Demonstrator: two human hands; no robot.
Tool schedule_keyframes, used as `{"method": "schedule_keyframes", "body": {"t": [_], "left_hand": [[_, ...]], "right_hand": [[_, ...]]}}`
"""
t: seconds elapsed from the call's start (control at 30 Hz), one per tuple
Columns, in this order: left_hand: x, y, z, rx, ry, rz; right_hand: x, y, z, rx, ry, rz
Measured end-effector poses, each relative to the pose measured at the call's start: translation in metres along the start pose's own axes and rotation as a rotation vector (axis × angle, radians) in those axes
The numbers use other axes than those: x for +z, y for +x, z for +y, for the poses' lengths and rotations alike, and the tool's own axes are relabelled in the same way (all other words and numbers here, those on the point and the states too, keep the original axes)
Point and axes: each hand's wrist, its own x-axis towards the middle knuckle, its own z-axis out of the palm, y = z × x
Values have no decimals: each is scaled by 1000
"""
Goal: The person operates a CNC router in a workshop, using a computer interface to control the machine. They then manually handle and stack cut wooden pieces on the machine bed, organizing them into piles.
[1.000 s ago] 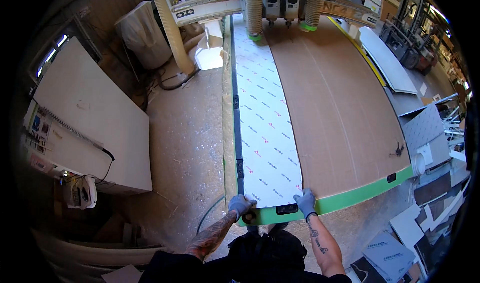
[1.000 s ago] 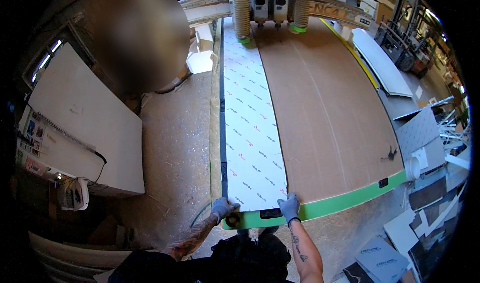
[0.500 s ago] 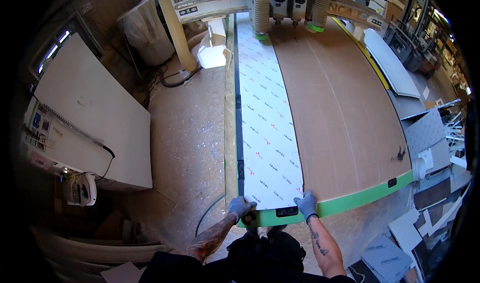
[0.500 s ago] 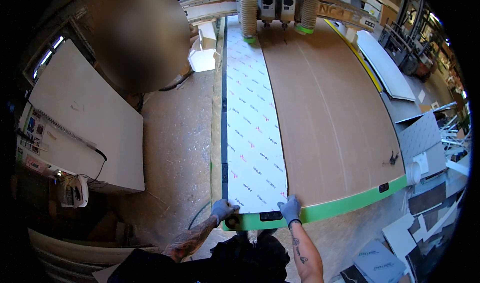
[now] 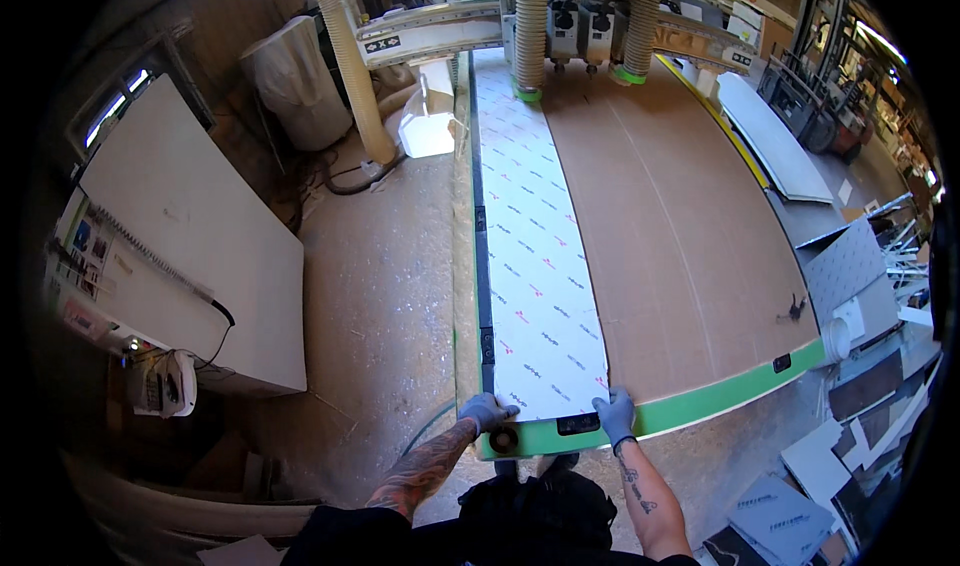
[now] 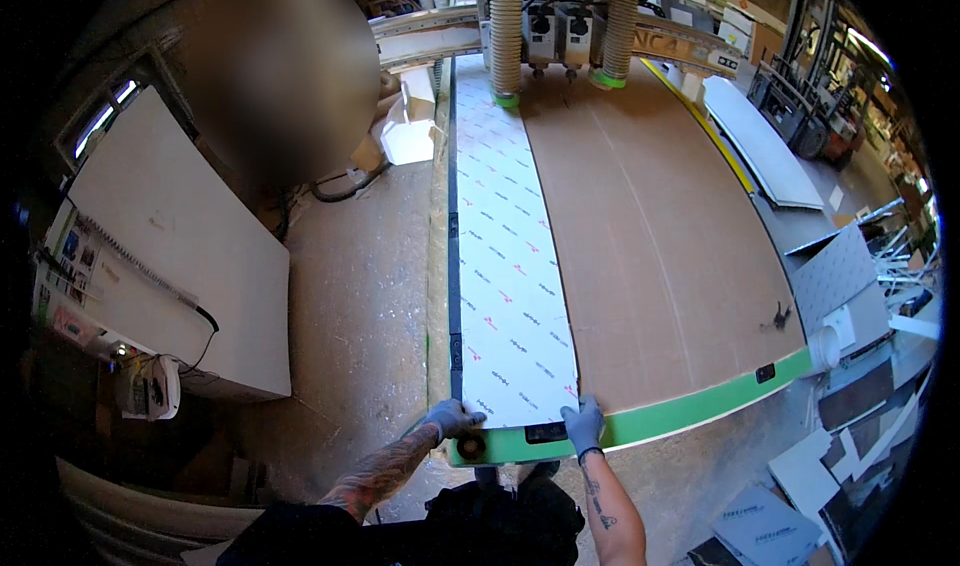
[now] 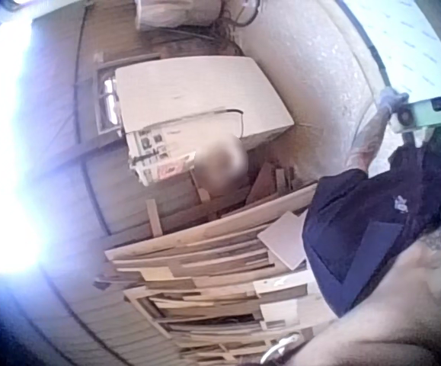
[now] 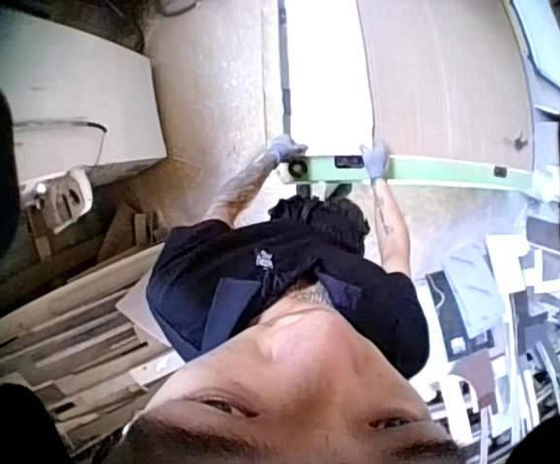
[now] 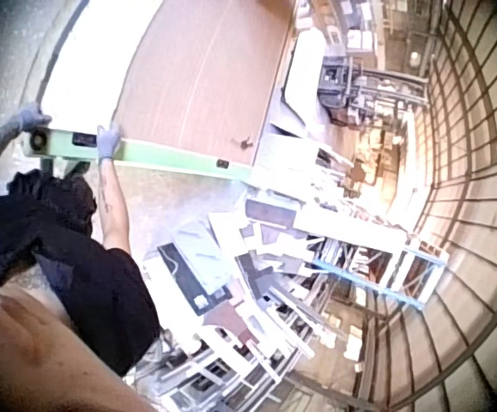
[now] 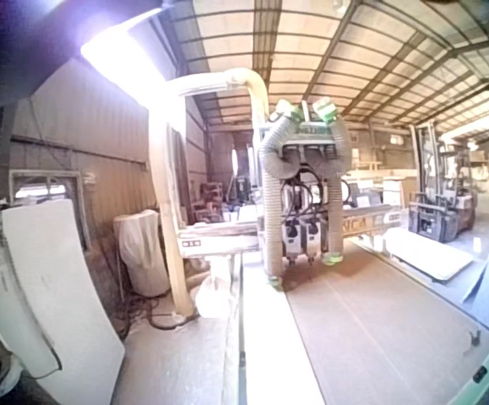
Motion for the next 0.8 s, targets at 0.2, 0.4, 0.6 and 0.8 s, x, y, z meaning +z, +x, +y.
{"method": "schedule_keyframes", "body": {"t": [0.2,0.4,0.6,0.8], "left_hand": [[19,15,-20,43,-23,53],[23,14,-20,77,-57,55],[47,-35,35,82,135,479],[122,-37,135,506,438,716]], "right_hand": [[-9,-39,21,-53,270,143],[-48,-81,103,2,400,215],[-119,-157,237,257,403,404],[-179,-234,437,623,421,456]]}}
